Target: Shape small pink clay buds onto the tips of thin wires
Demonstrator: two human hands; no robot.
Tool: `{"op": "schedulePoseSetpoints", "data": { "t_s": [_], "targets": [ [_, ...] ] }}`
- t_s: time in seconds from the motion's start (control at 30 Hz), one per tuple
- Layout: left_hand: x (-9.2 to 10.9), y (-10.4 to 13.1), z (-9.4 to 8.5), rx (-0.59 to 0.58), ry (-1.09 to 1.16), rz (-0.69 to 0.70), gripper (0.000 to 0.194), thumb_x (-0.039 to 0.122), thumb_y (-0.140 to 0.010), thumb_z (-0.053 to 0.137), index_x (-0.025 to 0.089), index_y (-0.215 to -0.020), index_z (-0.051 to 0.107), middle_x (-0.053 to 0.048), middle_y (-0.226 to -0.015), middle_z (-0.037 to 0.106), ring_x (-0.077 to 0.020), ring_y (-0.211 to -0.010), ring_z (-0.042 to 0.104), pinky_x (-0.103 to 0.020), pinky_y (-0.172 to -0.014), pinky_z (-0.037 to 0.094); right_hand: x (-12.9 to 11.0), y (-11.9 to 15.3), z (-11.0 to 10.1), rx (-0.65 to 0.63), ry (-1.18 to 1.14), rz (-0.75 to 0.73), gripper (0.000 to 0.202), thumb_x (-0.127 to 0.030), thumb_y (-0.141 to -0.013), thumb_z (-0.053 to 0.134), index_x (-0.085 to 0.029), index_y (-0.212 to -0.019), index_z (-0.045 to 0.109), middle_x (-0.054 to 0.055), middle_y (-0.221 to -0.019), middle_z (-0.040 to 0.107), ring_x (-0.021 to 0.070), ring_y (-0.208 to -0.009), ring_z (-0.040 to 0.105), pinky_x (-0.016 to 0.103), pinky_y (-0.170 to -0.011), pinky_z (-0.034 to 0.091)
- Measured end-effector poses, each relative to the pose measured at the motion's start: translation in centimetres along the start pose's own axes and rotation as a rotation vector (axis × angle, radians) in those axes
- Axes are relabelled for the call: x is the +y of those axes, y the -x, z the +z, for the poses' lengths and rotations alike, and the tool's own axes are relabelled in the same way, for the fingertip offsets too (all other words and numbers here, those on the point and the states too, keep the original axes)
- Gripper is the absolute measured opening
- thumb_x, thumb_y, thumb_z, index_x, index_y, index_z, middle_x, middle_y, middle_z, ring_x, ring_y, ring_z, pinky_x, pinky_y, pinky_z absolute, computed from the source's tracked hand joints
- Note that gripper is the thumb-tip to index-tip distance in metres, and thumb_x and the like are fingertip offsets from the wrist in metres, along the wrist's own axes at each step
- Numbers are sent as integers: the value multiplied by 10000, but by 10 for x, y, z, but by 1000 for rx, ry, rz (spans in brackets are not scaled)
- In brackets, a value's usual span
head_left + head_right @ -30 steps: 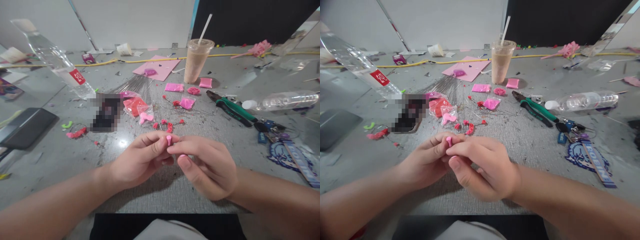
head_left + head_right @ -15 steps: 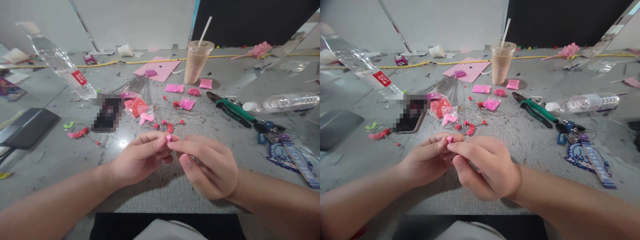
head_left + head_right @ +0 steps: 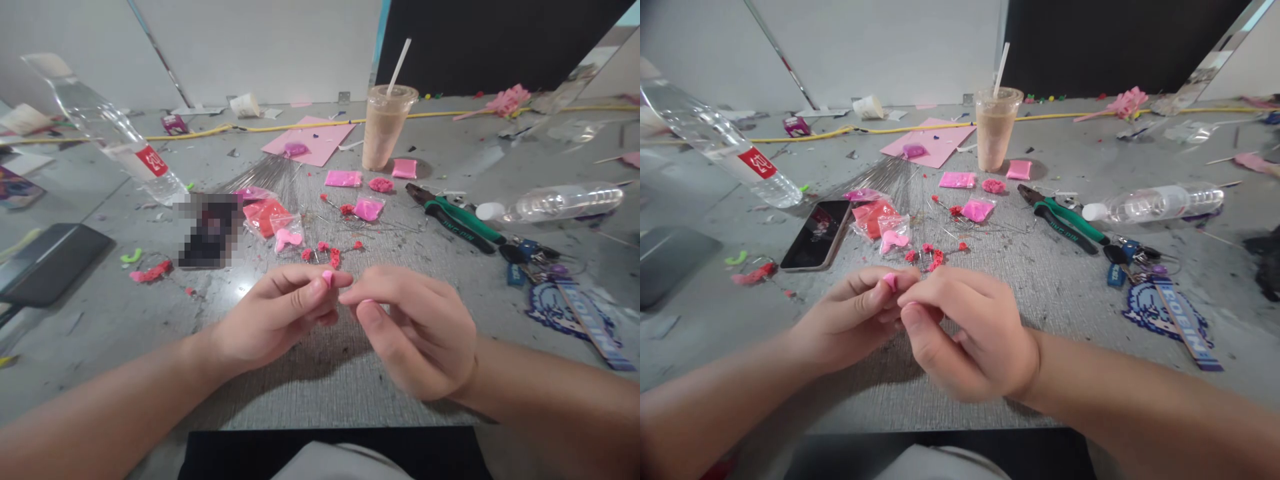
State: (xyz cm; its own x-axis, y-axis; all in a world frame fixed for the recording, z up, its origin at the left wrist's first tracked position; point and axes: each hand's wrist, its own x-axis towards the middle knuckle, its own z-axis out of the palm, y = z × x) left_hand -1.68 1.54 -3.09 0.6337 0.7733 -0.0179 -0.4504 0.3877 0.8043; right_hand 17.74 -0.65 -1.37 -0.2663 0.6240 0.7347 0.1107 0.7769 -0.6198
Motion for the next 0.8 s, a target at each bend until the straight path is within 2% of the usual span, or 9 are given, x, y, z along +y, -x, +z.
{"op": "schedulePoseSetpoints", "data": {
  "t_s": [0.1,0.23,0.33,0.43,0.57,0.8],
  "targets": [
    [1,-1,1,-14,19,-4,242,269,-996,681,180,-794,781,26,-676,402,-78,-652,437,-211,-653,437,-1,-2,2,47,-29,53,162,-99,-938,563,-202,-928,688,-5,-683,650,113,-565,567,240,-553,514],
    [0,-2,0,-5,3,5,186,294,-1000,672,192,-927,810,42,-686,314,-74,-634,389,-221,-680,460,0,-1,2,31,-25,66,149,-101,-936,560,-190,-906,676,-11,-654,619,103,-537,524,238,-543,493],
    [0,-1,0,25,-42,-11,180,341,-958,729,246,-1066,837,32,-681,396,-87,-656,437,-250,-701,477,0,1,1,4,-18,63,122,-126,-944,572,-206,-908,657,4,-690,669,117,-574,571,250,-565,518],
    [0,0,2,61,-87,-23,182,376,-921,770,286,-1055,855,-10,-739,561,-118,-720,525,-276,-720,495,1,2,2,-13,27,85,119,-140,-952,579,-218,-882,637,1,-686,686,122,-582,595,254,-558,515],
    [1,1,5,56,-86,-20,172,369,-902,794,310,-1049,861,-10,-765,648,-112,-724,545,-272,-748,510,1,1,3,-18,84,106,135,-123,-949,598,-201,-842,620,-6,-676,689,107,-598,618,232,-589,513],
    [0,0,4,9,-105,56,156,294,-924,784,313,-1061,857,3,-895,783,-74,-777,605,-187,-768,506,0,0,4,5,103,185,317,-160,-925,678,-206,-660,511,-69,-529,528,57,-465,432,189,-469,383]
  ]
}}
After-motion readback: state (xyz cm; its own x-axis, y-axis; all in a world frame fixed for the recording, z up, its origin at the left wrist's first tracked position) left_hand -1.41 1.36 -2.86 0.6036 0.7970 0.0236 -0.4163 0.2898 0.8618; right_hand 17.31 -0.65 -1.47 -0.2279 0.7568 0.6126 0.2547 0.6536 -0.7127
